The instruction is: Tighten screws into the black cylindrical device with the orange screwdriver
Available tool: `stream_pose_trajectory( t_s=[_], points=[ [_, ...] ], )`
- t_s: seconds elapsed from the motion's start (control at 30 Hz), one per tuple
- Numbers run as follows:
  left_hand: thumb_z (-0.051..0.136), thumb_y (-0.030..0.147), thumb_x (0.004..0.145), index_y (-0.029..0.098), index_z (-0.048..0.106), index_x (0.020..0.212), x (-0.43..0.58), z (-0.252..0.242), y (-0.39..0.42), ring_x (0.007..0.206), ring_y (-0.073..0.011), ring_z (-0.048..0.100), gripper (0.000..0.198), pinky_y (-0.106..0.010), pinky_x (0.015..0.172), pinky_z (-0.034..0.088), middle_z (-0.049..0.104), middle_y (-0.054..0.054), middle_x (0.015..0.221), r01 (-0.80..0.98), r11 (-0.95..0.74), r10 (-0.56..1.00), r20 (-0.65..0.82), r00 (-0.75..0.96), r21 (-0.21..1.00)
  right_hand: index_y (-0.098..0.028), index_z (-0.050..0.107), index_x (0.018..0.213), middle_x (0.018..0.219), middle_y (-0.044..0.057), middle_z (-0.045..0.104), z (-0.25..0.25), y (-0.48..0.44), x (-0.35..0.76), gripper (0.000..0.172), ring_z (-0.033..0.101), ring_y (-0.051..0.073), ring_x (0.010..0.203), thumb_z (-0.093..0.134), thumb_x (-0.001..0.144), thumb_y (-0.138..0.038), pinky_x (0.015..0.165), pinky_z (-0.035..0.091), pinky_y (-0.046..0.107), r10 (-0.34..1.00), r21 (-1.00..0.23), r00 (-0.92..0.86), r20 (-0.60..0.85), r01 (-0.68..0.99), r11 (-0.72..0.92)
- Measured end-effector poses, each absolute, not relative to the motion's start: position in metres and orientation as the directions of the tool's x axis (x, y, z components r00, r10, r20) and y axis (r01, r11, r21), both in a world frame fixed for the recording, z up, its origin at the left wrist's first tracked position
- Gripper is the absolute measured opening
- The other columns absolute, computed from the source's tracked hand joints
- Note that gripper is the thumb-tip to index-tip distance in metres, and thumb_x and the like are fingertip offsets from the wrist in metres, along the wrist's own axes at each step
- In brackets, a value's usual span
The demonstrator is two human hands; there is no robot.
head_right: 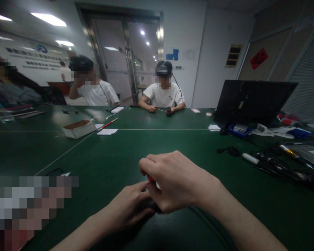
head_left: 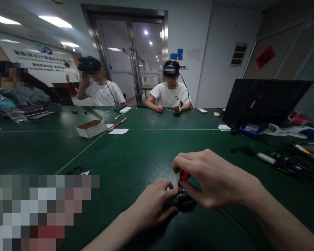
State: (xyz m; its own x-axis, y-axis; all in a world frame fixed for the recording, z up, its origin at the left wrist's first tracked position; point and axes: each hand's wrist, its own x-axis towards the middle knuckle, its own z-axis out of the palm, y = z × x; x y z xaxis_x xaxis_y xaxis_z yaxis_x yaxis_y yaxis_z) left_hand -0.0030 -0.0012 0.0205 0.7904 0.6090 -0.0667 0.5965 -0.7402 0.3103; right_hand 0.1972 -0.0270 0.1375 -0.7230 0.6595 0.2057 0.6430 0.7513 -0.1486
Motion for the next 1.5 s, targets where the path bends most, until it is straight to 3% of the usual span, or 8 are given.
stream_pose_trajectory(
  t_s=[0.23, 0.43, 0.7, 0.87, 1.03, 1.2, 1.3, 1.5],
  points=[
    [0.06, 0.026, 0.085, 0.026, 0.058, 0.115, -0.0041, 0.0185, -0.0011, 0.097, -0.0271, 0.061, 0.03, -0.035, 0.079, 0.051, 0.059, -0.008, 0.116, 0.597, -0.743, 0.612, -0.056, 0.789, 0.303, -0.02, 0.051, 0.093, 0.084, -0.002, 0.061, 0.1346, -0.0241, 0.1982, 0.005, 0.049, 0.01, 0.064, 0.053, 0.089, -0.023, 0.054, 0.025, 0.025, 0.683, -0.097, -0.693, 0.229, 0.682, 0.725],
    [0.061, 0.028, 0.086, 0.028, 0.056, 0.121, -0.0041, 0.0166, -0.0015, 0.099, -0.0274, 0.061, 0.036, -0.037, 0.083, 0.051, 0.059, -0.008, 0.115, 0.595, -0.737, 0.617, -0.041, 0.786, 0.322, -0.02, 0.051, 0.078, 0.069, -0.003, 0.057, 0.1326, -0.021, 0.1992, 0.021, 0.045, 0.01, 0.056, 0.059, 0.09, -0.035, 0.051, 0.021, 0.026, 0.682, 0.002, -0.688, 0.247, 0.704, 0.71],
    [0.061, 0.028, 0.086, 0.028, 0.057, 0.121, -0.004, 0.0181, -0.0011, 0.101, -0.028, 0.06, 0.036, -0.038, 0.084, 0.051, 0.057, -0.008, 0.119, 0.595, -0.739, 0.611, -0.057, 0.789, 0.315, -0.02, 0.051, 0.101, 0.093, -0.001, 0.063, 0.1357, -0.027, 0.2, 0.016, 0.055, 0.011, 0.072, 0.054, 0.085, -0.018, 0.058, 0.031, 0.025, 0.662, -0.18, -0.72, 0.207, 0.637, 0.749],
    [0.061, 0.027, 0.085, 0.03, 0.055, 0.124, -0.0039, 0.019, -0.0016, 0.1, -0.0281, 0.061, 0.039, -0.037, 0.081, 0.051, 0.058, -0.007, 0.12, 0.6, -0.735, 0.615, -0.061, 0.786, 0.318, -0.021, 0.052, 0.094, 0.082, -0.003, 0.063, 0.1327, -0.0221, 0.1992, 0.007, 0.051, 0.011, 0.062, 0.056, 0.09, -0.025, 0.053, 0.025, 0.026, 0.686, -0.055, -0.682, 0.253, 0.698, 0.714],
    [0.062, 0.026, 0.085, 0.029, 0.055, 0.123, -0.004, 0.0172, -0.0011, 0.101, -0.0283, 0.061, 0.039, -0.038, 0.082, 0.051, 0.058, -0.007, 0.121, 0.587, -0.742, 0.609, -0.041, 0.792, 0.325, -0.02, 0.053, 0.077, 0.067, -0.002, 0.059, 0.1332, -0.0196, 0.1986, 0.032, 0.045, 0.011, 0.053, 0.057, 0.09, -0.048, 0.05, 0.019, 0.027, 0.712, 0.057, -0.653, 0.257, 0.746, 0.664],
    [0.062, 0.028, 0.086, 0.026, 0.058, 0.115, -0.0049, 0.0157, -0.0008, 0.1, -0.0273, 0.061, 0.03, -0.037, 0.082, 0.051, 0.058, -0.007, 0.118, 0.589, -0.74, 0.611, -0.042, 0.791, 0.326, -0.02, 0.056, 0.093, 0.09, 0.0, 0.064, 0.1364, -0.0246, 0.2016, 0.014, 0.055, 0.013, 0.07, 0.06, 0.086, -0.031, 0.057, 0.031, 0.026, 0.679, -0.09, -0.699, 0.226, 0.679, 0.729],
    [0.062, 0.027, 0.085, 0.028, 0.057, 0.119, -0.0051, 0.0162, -0.0009, 0.1, -0.0269, 0.061, 0.034, -0.037, 0.085, 0.051, 0.058, -0.007, 0.119, 0.587, -0.741, 0.609, -0.041, 0.792, 0.328, -0.02, 0.052, 0.102, 0.095, -0.001, 0.064, 0.137, -0.0263, 0.2023, 0.019, 0.056, 0.012, 0.073, 0.056, 0.083, -0.02, 0.059, 0.033, 0.025, 0.672, -0.168, -0.711, 0.209, 0.651, 0.741],
    [0.06, 0.028, 0.086, 0.027, 0.057, 0.12, -0.0046, 0.0172, -0.0008, 0.097, -0.0277, 0.061, 0.034, -0.037, 0.08, 0.052, 0.058, -0.008, 0.118, 0.597, -0.741, 0.611, -0.06, 0.789, 0.307, -0.02, 0.053, 0.093, 0.083, -0.002, 0.064, 0.1347, -0.0218, 0.1997, 0.009, 0.053, 0.012, 0.065, 0.058, 0.089, -0.027, 0.054, 0.027, 0.026, 0.689, -0.1, -0.688, 0.228, 0.688, 0.719]
  ],
)
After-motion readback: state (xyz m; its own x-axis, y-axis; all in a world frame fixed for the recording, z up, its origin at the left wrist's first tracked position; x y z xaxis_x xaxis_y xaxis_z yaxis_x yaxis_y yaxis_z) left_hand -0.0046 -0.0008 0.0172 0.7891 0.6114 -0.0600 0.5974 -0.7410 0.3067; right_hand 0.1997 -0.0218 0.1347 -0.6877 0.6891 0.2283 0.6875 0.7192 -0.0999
